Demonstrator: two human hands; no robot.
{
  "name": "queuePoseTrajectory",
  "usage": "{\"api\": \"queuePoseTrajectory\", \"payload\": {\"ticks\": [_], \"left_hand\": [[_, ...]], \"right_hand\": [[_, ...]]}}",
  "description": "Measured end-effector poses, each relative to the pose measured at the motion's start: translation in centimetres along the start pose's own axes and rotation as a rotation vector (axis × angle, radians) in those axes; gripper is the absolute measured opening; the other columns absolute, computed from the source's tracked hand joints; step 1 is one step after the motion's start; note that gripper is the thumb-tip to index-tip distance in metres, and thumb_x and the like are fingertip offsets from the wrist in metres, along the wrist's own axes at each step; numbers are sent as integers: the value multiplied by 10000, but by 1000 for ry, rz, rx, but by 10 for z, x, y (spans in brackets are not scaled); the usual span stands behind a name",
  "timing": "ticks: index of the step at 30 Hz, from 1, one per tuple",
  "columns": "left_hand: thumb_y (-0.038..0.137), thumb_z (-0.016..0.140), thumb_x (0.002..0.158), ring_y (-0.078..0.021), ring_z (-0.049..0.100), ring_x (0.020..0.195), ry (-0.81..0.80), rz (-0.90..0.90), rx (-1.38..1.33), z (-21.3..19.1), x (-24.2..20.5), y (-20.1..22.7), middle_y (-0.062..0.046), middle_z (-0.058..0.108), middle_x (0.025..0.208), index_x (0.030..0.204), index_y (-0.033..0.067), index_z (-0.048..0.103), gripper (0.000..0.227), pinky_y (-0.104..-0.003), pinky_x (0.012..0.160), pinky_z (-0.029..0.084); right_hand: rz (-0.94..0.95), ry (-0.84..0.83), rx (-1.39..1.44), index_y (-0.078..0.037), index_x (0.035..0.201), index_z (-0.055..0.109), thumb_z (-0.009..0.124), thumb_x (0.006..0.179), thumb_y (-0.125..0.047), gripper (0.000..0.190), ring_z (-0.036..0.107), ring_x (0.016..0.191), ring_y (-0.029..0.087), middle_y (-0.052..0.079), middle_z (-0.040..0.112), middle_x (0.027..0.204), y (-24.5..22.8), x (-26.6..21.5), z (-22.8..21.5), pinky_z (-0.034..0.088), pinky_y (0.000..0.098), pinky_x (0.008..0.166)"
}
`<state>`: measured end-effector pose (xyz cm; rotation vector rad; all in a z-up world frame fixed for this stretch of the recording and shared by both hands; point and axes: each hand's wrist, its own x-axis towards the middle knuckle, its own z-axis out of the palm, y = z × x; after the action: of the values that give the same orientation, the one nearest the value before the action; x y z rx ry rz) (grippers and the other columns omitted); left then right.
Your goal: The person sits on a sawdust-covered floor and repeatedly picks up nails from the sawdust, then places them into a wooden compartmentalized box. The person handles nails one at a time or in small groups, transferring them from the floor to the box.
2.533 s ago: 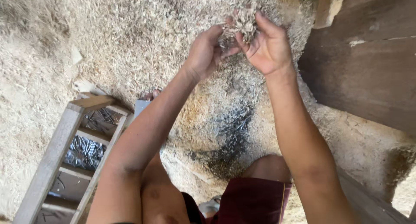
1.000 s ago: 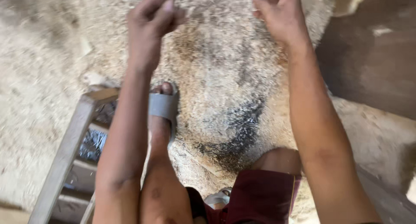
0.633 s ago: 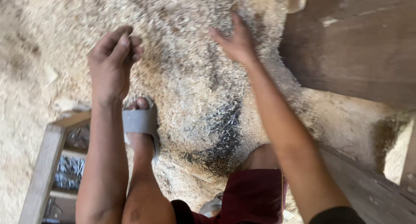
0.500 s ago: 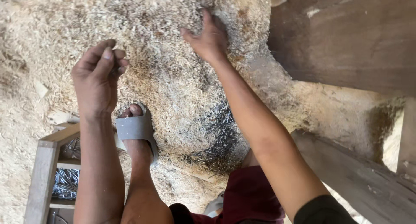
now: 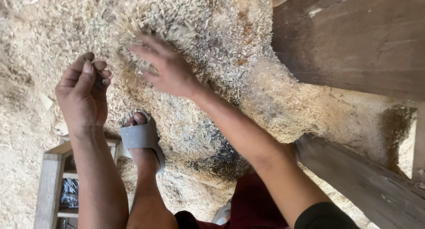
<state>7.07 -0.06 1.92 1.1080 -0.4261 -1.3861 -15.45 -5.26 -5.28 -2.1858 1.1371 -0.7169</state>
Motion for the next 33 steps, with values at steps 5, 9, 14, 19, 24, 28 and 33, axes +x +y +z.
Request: {"api": "queuePoseTrajectory", "payload": {"ticks": [5,9,14,19,24,28,33], "left_hand": [[13,598,1139,-208,721,937,34,35,-64,-26,-4,11,-169,744,1104,1388,-88,608,269,-284,817,595],[24,579,1106,-194,718,928,83,40,-114,-34,-9,13,-160,736,1112,1427,-70,569,335,-287,812,606],[45,546,1092,-190,730,936,91,32,-111,-37,-7,11,-150,740,1115,1430,-72,548,357,-300,832,634],[47,555,1096,-180,737,949,104,53,-103,-47,-14,20,-144,736,1111,1436,-69,543,360,-277,814,628],[47,567,1096,-183,738,945,39,99,-75,-30,-6,18,-149,740,1103,1388,-78,572,318,-289,820,631],[51,586,1110,-181,736,924,27,38,-84,-30,-17,10,-141,736,1086,1360,-73,596,279,-287,822,627],[93,578,1126,-180,731,877,-42,20,-51,-21,-10,3,-131,741,1028,1345,-60,623,272,-287,794,620]], "right_hand": [[457,371,-135,-77,1200,650,743,1007,-167,232,756,828,165,40,765,968,96,-1,-77,630,332,667],[416,374,-228,-82,885,733,894,911,-308,278,755,742,208,72,781,824,156,11,-94,592,390,677],[544,358,-185,-77,838,727,849,878,-209,184,761,674,185,67,782,772,161,26,-97,599,384,667],[676,346,-102,-69,973,634,834,858,-165,250,741,676,169,44,739,810,144,30,-93,575,354,629],[279,267,111,-38,1018,693,788,1011,-58,97,755,844,185,91,750,953,130,26,-98,652,342,722],[532,228,392,-75,1039,661,691,1036,-149,80,781,781,134,54,759,925,103,20,-106,575,322,555],[623,24,-137,-88,1136,673,549,1144,-256,209,706,852,236,89,740,1044,79,8,-158,616,402,774]]}}
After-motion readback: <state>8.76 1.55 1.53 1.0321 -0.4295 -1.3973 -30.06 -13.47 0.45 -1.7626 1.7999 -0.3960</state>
